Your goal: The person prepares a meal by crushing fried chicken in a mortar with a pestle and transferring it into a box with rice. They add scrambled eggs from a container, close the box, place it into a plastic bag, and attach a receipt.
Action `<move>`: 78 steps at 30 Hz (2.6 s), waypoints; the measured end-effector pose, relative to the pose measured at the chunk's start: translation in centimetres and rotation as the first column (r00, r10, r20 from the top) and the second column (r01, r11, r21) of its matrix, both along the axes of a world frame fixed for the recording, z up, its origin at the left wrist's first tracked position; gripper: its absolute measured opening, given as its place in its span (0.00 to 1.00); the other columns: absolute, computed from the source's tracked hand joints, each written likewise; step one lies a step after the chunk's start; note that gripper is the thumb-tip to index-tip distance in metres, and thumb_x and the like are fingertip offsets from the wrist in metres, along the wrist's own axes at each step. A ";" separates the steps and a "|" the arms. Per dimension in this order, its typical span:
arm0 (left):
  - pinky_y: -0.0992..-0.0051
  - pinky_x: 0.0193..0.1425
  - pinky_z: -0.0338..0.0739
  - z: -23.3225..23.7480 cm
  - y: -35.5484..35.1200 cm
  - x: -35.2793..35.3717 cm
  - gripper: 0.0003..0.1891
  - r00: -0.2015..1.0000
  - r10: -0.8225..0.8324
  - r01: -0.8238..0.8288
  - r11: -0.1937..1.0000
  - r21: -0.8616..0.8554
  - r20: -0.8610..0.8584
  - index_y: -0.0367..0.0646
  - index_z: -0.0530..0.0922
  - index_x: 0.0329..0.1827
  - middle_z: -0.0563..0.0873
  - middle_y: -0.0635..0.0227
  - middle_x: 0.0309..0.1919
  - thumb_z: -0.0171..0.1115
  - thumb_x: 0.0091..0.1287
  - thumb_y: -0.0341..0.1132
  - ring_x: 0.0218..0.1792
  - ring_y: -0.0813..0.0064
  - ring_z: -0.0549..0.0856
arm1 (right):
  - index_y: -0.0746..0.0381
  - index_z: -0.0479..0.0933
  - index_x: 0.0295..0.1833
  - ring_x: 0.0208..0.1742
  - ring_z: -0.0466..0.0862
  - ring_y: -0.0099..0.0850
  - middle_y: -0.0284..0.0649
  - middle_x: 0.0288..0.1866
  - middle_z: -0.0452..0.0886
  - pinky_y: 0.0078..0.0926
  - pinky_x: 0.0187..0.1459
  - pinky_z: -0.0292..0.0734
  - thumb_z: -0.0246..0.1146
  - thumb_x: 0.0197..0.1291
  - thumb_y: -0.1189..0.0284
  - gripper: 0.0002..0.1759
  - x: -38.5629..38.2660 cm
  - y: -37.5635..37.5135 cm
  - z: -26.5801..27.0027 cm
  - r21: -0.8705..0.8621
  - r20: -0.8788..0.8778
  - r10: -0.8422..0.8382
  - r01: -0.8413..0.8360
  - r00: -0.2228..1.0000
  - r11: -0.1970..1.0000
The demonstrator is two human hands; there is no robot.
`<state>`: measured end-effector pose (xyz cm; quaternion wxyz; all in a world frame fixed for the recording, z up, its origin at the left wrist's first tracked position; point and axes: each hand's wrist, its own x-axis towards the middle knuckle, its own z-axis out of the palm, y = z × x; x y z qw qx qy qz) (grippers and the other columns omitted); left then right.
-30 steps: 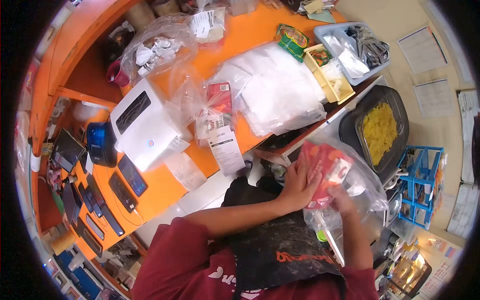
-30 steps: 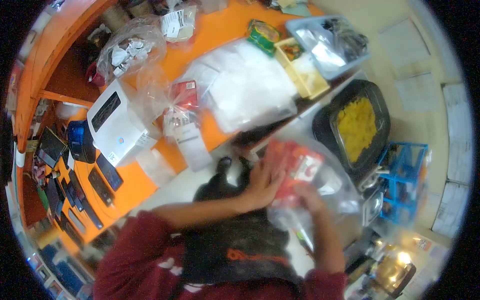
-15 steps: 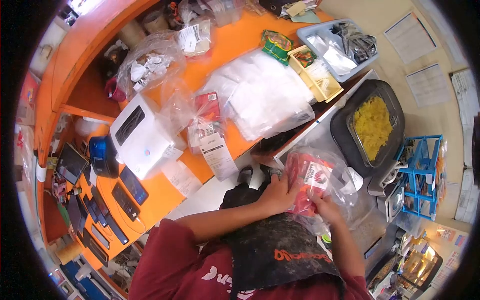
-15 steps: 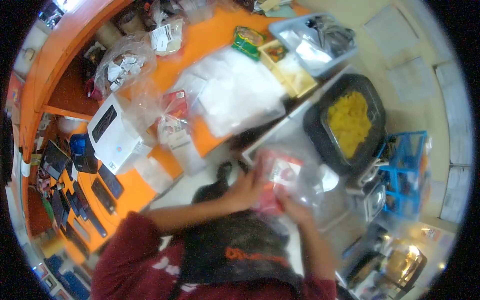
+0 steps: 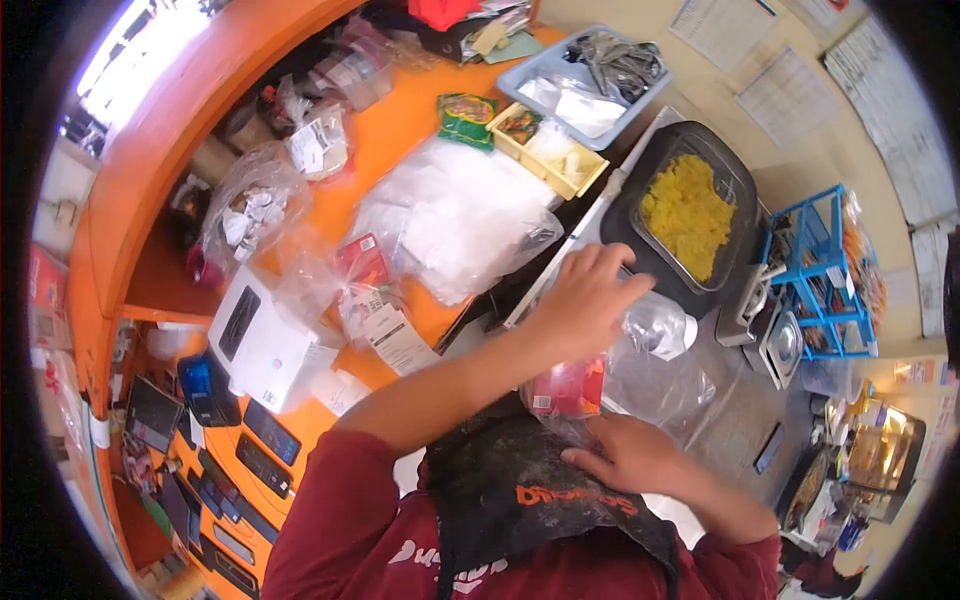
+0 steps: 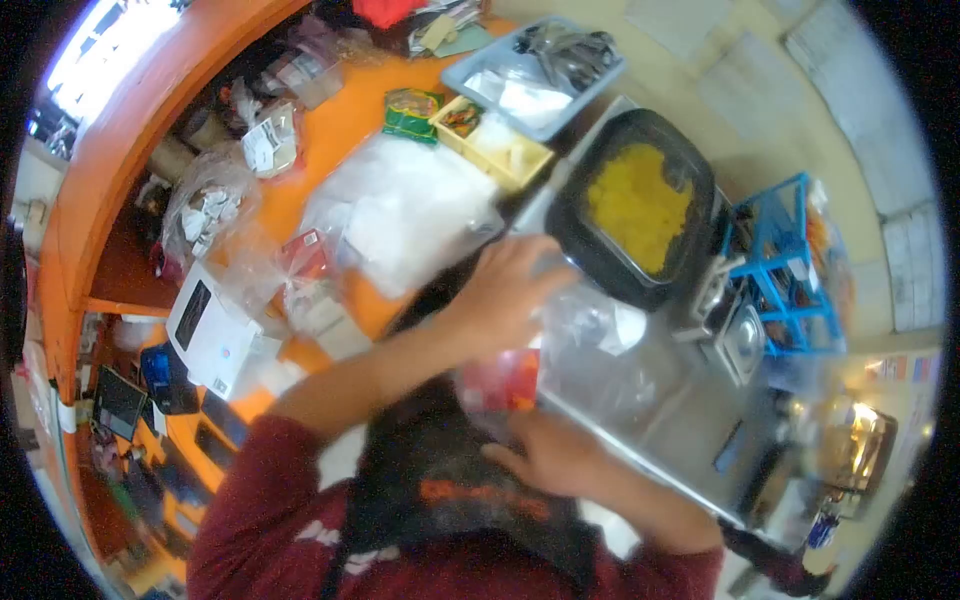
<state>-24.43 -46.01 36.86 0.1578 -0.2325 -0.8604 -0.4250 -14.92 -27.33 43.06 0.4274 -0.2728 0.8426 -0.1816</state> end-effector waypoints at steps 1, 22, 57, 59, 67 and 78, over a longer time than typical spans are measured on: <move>0.48 0.60 0.74 -0.8 0.6 -2.0 0.24 0.993 -0.089 0.086 0.996 0.033 0.081 0.47 0.78 0.58 0.82 0.52 0.43 0.76 0.59 0.41 0.50 0.49 0.82 | 0.63 0.83 0.47 0.46 0.86 0.55 0.55 0.43 0.87 0.52 0.48 0.80 0.64 0.71 0.51 0.23 -0.2 0.3 -0.3 0.037 -0.001 0.018 -0.018 1.000 0.999; 0.70 0.65 0.80 7.4 -6.4 3.7 0.19 0.458 -0.803 0.360 0.559 0.747 0.381 0.35 0.73 0.67 0.83 0.60 0.61 0.61 0.75 0.23 0.60 0.74 0.84 | 0.62 0.86 0.46 0.41 0.87 0.56 0.55 0.31 0.84 0.52 0.47 0.81 0.58 0.73 0.60 0.17 -2.3 1.8 0.2 -0.127 -0.333 -0.110 0.071 0.937 0.989; 0.66 0.43 0.83 -12.3 3.3 4.9 0.11 0.886 0.097 -0.334 0.810 0.481 0.453 0.34 0.81 0.53 0.89 0.56 0.36 0.64 0.71 0.29 0.37 0.63 0.90 | 0.59 0.79 0.49 0.56 0.78 0.45 0.51 0.56 0.78 0.40 0.60 0.73 0.74 0.54 0.69 0.18 -1.5 2.8 -20.8 -0.978 -0.007 -0.807 0.164 0.590 0.128; 0.66 0.44 0.83 -10.8 3.4 5.1 0.14 0.954 0.096 -0.233 0.832 0.504 0.284 0.35 0.81 0.55 0.89 0.56 0.36 0.67 0.69 0.31 0.37 0.62 0.90 | 0.59 0.77 0.59 0.66 0.73 0.49 0.54 0.67 0.72 0.48 0.69 0.67 0.76 0.52 0.57 0.32 -0.6 3.5 -16.9 -0.906 -0.112 -0.840 0.293 0.531 0.305; 0.52 0.43 0.78 -8.7 6.0 4.1 0.19 0.898 0.027 0.070 0.977 -0.202 0.440 0.39 0.80 0.49 0.87 0.48 0.34 0.71 0.59 0.39 0.35 0.43 0.86 | 0.57 0.54 0.85 0.87 0.49 0.55 0.51 0.86 0.55 0.73 0.81 0.36 0.60 0.60 0.32 0.58 -0.8 1.0 -14.7 -0.041 -0.630 -0.307 0.364 0.714 0.930; 0.48 0.78 0.57 -2.0 7.1 10.0 0.32 0.819 -0.325 0.280 0.946 0.165 0.473 0.36 0.66 0.72 0.68 0.40 0.69 0.69 0.69 0.36 0.77 0.44 0.63 | 0.54 0.71 0.78 0.80 0.66 0.46 0.49 0.68 0.78 0.65 0.79 0.48 0.53 0.76 0.46 0.34 -3.1 -1.0 -18.0 -0.254 -0.921 -0.355 0.442 0.161 0.860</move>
